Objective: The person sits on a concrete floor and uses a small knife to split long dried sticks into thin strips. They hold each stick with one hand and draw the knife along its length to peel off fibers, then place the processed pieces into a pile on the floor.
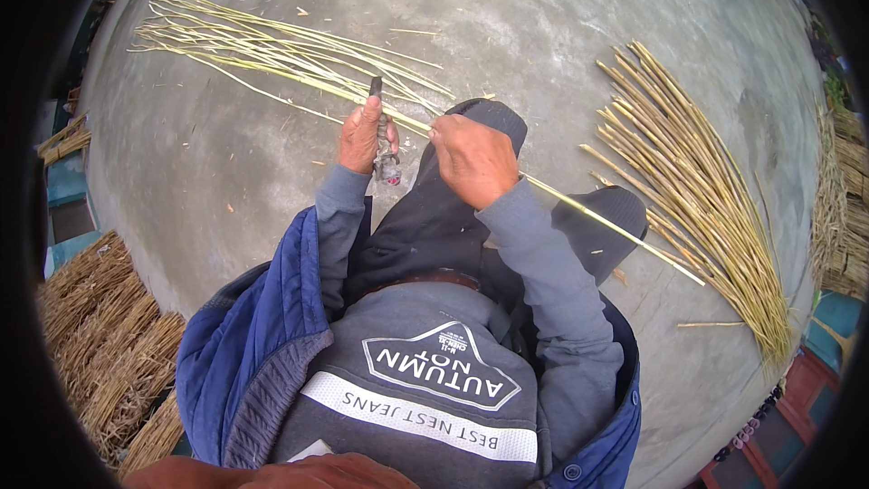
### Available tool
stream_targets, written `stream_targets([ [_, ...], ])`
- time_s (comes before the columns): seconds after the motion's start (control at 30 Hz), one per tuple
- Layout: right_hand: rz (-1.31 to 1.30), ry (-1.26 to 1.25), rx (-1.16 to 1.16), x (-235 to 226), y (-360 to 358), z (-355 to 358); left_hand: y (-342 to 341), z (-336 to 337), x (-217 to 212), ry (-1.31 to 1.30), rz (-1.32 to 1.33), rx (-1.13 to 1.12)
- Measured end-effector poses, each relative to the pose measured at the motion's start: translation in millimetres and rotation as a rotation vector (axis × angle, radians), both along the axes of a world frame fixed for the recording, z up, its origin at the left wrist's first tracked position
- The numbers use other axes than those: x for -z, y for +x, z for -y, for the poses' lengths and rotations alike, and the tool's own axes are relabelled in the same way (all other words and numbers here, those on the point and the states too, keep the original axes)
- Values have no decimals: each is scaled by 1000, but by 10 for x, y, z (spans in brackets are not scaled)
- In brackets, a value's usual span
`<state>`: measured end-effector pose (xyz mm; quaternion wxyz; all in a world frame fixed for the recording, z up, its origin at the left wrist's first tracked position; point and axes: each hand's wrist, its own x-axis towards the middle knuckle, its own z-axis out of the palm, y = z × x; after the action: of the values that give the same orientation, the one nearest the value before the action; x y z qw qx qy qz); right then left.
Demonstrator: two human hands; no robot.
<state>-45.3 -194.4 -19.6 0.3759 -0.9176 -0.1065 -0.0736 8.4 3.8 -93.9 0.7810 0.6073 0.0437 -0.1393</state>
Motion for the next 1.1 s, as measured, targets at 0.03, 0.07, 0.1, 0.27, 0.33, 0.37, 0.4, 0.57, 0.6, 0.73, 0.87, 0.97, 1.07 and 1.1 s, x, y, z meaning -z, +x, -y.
stream_targets([
  [0.03, 15, 27, -8, -6, 8, -26, -43, 41, 3, -2, 20, 36],
  [0.07, 12, 31, -2, -11, 10, -45, -72, 67, 12, -7, 43, 84],
  [0.1, 7, 33, 7, -14, 10, -53, -105, 100, 29, -25, 65, 209],
  [0.27, -47, -71, 27, 7, 27, -50, -89, 95, 118, 52, 35, -26],
  [0.33, -73, -117, 53, 23, 60, -65, -107, 151, 142, 109, 44, 66],
  [0.37, -85, -108, 54, 34, 74, -80, -124, 178, 152, 136, 61, 56],
  [0.4, -87, -104, 64, 46, 93, -101, -174, 254, 165, 72, 141, 100],
  [0.57, -121, -47, 49, 51, 96, -36, -152, 255, 163, 20, 23, 34],
  [0.6, -102, -65, 64, 40, 79, 9, -69, 161, 151, 36, 24, 5],
  [0.73, -70, -95, 88, 29, 50, 90, 231, -189, 161, 41, -11, -134],
  [0.87, -11, -31, 56, 75, 65, 0, 187, -175, 260, 76, 70, 159],
  [0.97, -42, -67, 78, 114, 76, -67, 77, -49, 295, 61, 99, 14],
  [1.07, -69, -76, 80, 130, 74, -113, -31, 80, 273, 39, 30, 59],
  [1.1, -64, -50, 78, 125, 68, -120, -58, 107, 252, -4, 67, 53],
])
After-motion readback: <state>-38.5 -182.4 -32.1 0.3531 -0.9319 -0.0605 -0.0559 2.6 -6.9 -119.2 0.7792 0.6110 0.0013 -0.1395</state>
